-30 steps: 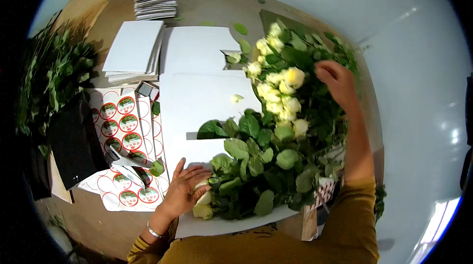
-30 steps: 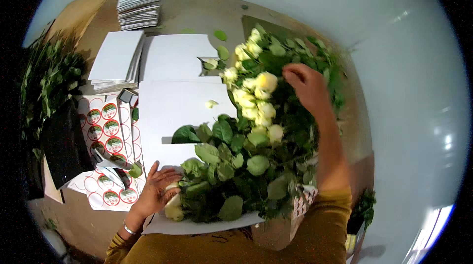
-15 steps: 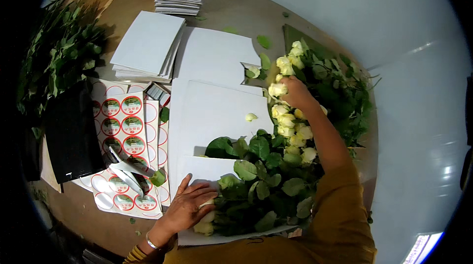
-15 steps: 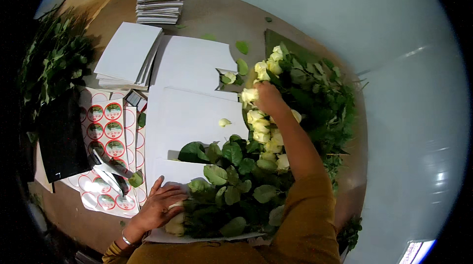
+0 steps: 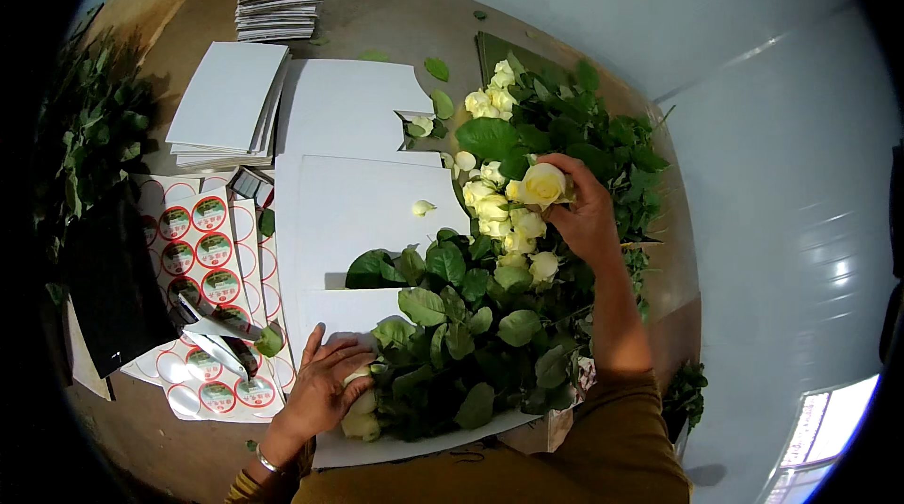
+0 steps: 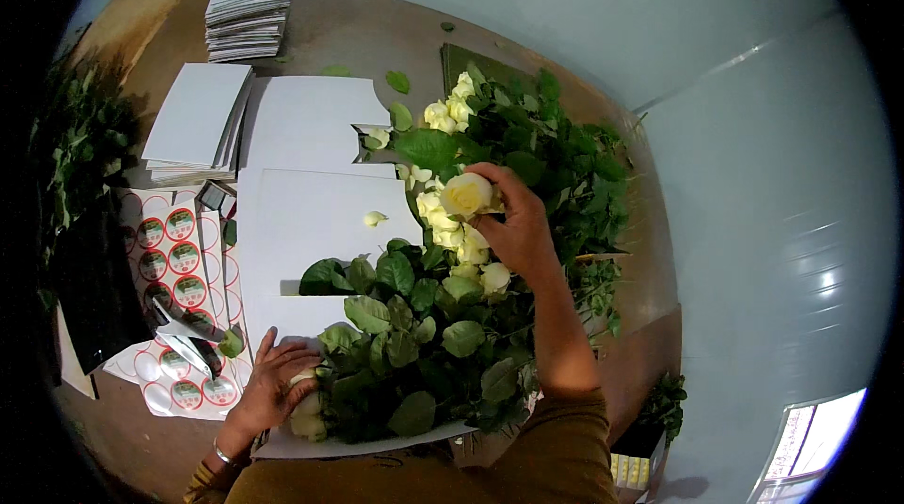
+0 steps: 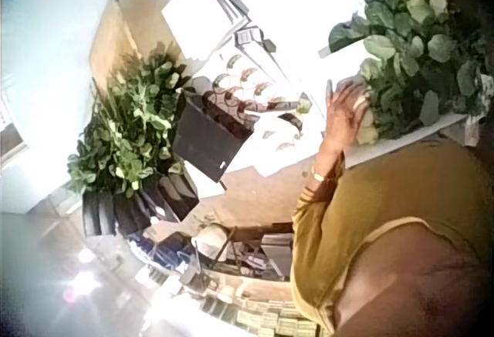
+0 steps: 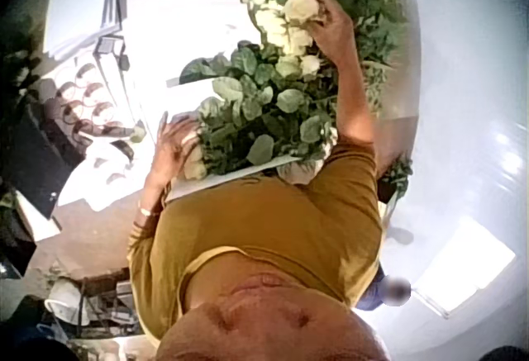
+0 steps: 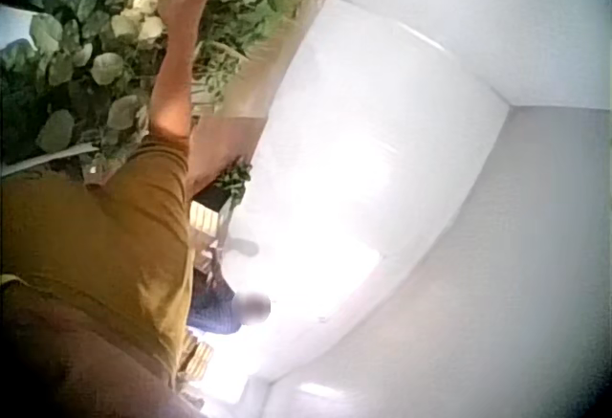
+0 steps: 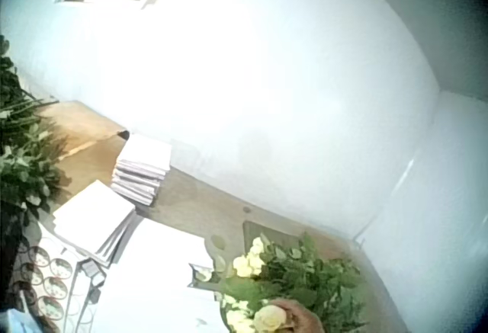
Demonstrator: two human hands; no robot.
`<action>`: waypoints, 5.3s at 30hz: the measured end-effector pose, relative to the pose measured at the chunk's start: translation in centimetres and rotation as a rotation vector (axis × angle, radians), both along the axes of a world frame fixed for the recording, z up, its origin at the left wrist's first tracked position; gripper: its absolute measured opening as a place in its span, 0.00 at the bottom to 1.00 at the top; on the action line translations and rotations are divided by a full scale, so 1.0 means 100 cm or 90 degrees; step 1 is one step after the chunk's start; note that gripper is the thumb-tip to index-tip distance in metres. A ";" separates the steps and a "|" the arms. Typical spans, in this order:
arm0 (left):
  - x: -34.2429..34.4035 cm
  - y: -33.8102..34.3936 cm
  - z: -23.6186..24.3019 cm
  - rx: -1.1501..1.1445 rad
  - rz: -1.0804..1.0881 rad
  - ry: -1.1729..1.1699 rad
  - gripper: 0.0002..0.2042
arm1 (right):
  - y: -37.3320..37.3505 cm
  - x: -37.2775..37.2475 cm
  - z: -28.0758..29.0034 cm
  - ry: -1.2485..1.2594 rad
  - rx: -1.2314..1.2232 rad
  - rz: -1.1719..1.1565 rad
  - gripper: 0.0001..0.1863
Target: The person arranges white roses and green leaves into a black rectangular box, using a stapler to secure the wrapping. The person places the flowers and leaves into the box, folds the wrapping, and staples it closed.
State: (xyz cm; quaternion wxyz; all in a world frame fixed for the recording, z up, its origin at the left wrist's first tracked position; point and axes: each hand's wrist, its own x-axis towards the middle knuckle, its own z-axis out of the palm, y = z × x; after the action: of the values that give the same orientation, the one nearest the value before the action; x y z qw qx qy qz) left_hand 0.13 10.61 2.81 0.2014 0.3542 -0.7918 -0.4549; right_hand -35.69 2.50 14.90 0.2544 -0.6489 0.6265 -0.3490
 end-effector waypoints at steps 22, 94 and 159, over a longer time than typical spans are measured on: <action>0.005 -0.001 -0.012 -0.008 0.008 0.064 0.16 | -0.003 -0.084 -0.053 0.426 0.172 -0.121 0.26; 0.006 -0.001 -0.025 0.108 -0.046 -0.070 0.13 | -0.181 -0.297 -0.104 0.726 0.218 -0.026 0.14; 0.003 -0.008 -0.016 0.112 0.021 -0.003 0.16 | 0.061 -0.235 -0.065 0.440 0.354 -0.186 0.24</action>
State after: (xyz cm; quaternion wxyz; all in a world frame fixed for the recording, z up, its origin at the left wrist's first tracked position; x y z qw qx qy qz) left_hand 0.39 9.81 1.22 0.1750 0.3845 -0.7432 -0.5188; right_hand -59.23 8.58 8.42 0.1435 -0.5394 0.8289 0.0364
